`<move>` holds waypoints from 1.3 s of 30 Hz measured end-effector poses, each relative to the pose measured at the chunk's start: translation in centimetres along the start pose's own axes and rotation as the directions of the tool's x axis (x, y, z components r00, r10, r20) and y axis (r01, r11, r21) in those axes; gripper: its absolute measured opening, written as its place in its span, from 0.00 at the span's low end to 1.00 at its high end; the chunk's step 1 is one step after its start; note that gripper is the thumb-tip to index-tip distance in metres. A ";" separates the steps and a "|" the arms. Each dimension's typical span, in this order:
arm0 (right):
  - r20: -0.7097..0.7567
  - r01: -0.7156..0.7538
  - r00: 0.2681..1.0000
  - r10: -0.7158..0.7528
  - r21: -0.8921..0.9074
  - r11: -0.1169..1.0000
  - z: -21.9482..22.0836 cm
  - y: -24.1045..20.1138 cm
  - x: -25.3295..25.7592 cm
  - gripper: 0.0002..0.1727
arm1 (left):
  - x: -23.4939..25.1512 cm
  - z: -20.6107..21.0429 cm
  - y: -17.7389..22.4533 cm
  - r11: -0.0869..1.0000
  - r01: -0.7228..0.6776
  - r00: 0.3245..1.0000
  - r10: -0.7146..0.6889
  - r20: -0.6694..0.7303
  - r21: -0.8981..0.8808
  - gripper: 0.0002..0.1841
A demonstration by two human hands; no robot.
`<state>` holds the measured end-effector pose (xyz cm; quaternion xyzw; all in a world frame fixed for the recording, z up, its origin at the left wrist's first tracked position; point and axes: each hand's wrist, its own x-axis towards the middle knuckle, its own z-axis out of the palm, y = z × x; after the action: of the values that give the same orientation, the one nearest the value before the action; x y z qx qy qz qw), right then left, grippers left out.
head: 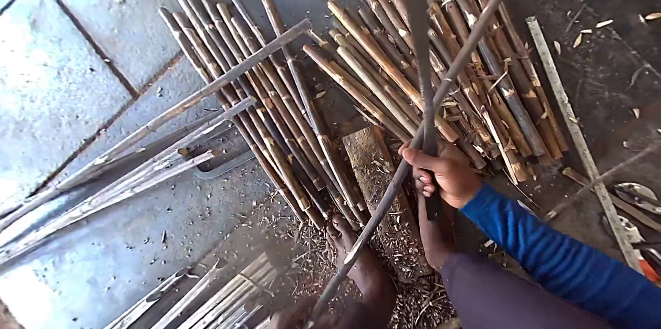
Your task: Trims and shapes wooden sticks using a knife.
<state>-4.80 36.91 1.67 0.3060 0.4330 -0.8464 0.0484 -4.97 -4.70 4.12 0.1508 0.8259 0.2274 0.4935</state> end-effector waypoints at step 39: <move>0.348 0.359 0.932 -0.097 -0.856 0.371 -0.6 5.3 -4.0 0.37 | 2.5 2.2 4.2 0.915 -0.348 0.901 0.267 -0.341 -0.203 0.28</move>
<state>0.51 33.33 -0.09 0.0622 0.8513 -0.5018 0.1403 -4.08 0.53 3.57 0.1777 0.8207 0.4294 0.3325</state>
